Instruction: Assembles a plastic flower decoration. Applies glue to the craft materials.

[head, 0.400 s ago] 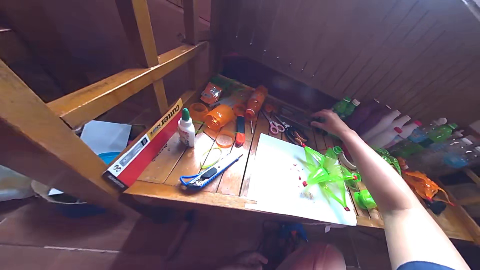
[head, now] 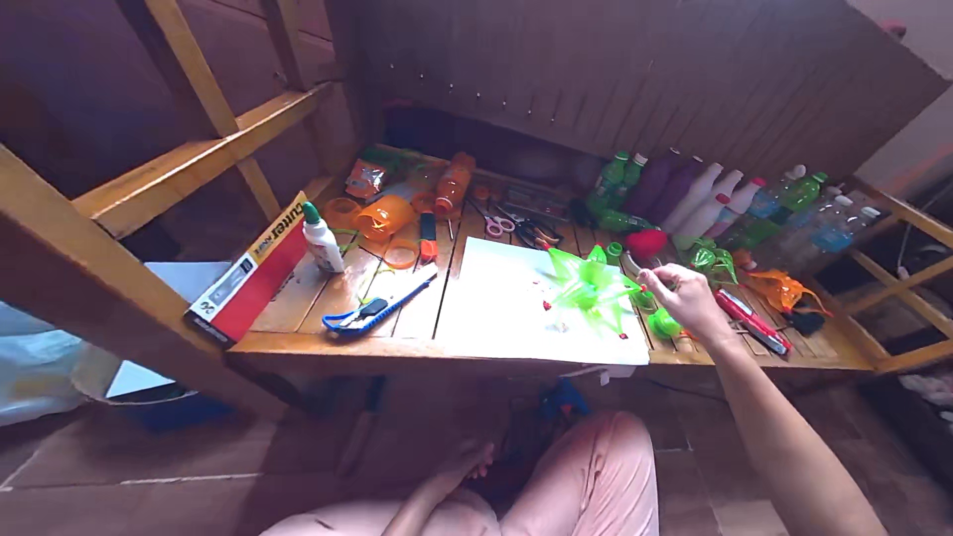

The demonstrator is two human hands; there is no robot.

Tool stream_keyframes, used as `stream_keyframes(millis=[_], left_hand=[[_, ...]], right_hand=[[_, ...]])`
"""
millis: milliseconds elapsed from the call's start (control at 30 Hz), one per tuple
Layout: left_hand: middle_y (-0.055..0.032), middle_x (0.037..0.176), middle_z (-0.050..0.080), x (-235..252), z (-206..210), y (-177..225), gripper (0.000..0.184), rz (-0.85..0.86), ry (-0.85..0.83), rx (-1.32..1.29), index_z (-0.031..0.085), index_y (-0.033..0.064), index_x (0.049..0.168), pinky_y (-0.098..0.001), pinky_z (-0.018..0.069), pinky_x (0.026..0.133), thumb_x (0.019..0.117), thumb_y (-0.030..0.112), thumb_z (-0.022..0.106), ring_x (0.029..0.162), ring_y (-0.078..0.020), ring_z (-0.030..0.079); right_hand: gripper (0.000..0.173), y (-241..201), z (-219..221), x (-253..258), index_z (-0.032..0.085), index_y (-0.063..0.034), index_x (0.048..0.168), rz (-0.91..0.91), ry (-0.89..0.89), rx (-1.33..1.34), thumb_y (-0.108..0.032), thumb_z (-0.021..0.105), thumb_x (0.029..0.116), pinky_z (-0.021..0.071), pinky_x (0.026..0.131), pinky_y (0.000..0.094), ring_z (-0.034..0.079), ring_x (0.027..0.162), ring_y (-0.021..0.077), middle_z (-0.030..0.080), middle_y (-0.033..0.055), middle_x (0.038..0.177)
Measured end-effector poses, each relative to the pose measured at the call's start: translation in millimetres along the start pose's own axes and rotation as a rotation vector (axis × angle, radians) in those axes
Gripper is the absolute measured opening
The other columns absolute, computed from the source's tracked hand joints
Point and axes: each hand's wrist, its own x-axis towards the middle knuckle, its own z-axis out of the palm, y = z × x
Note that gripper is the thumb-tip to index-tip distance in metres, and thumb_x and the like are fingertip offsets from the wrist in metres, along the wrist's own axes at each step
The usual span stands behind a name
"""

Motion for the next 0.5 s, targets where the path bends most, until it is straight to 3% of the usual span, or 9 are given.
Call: stream_keyframes(millis=[67,133,200,300,433,500], left_hand=[[-0.0012,0.078,0.064,-4.5,2.1,3.4,0.046,-0.037,0.074,0.086,0.07,-0.0011,0.097,-0.0264,0.0486,0.069,0.1108,0.034,0.045,0.069,-0.0076,0.057],[-0.0022,0.083,0.065,-9.7,2.8,6.0,0.049,-0.041,0.091,0.158,0.071,0.0005,0.103,-0.0278,0.0489,0.068,0.1119,0.037,0.04,0.069,-0.0084,0.057],[-0.0067,0.098,0.068,-18.4,4.1,11.4,0.041,-0.019,0.091,0.219,0.067,0.0,0.118,-0.0305,0.051,0.074,0.1118,0.032,0.042,0.077,-0.0106,0.059],[-0.0118,0.106,0.069,-35.6,11.6,18.6,0.03,-0.038,0.184,0.268,0.066,-0.0013,0.124,-0.0352,0.0551,0.08,0.1091,0.02,0.051,0.083,-0.015,0.064],[-0.013,0.1,0.071,-53.6,22.0,8.2,0.03,0.019,0.306,0.294,0.07,-0.0028,0.114,-0.0386,0.0566,0.083,0.1085,0.018,0.049,0.082,-0.0177,0.068],[-0.0127,0.101,0.072,-58.7,25.5,2.6,0.031,0.017,0.344,0.283,0.07,-0.0021,0.115,-0.0389,0.0564,0.084,0.1088,0.019,0.049,0.083,-0.0176,0.068]], right_hand=[[0.036,-1.5,6.8,-14.5,0.074,0.0029,0.106,0.098,-0.073,0.053,-0.03,0.06,0.1048,0.0524,0.089,0.0522,0.068,0.094,0.0315,0.071,0.0209,0.101],[0.04,-3.8,15.6,-20.5,0.073,0.0017,0.11,0.185,-0.156,0.118,-0.035,0.059,0.1049,0.0515,0.09,0.0518,0.068,0.094,0.03,0.072,0.0201,0.103],[0.043,-4.0,25.7,-20.3,0.072,-0.0006,0.114,0.248,-0.219,0.17,-0.041,0.06,0.104,0.0539,0.081,0.0448,0.066,0.081,0.0227,0.071,0.0157,0.099],[0.049,0.5,44.7,-15.4,0.069,-0.0001,0.119,0.324,-0.268,0.277,-0.046,0.062,0.1016,0.0516,0.066,0.0337,0.057,0.064,0.0144,0.068,0.0121,0.094],[0.041,7.3,64.6,-7.4,0.065,0.0008,0.115,0.346,-0.237,0.448,-0.036,0.07,0.0987,0.0436,0.058,0.0284,0.046,0.058,0.0096,0.061,0.0079,0.086],[0.031,8.5,70.2,-5.0,0.065,0.0005,0.111,0.32,-0.206,0.536,-0.027,0.072,0.0978,0.0425,0.055,0.0262,0.047,0.057,0.0078,0.063,0.0064,0.084]])
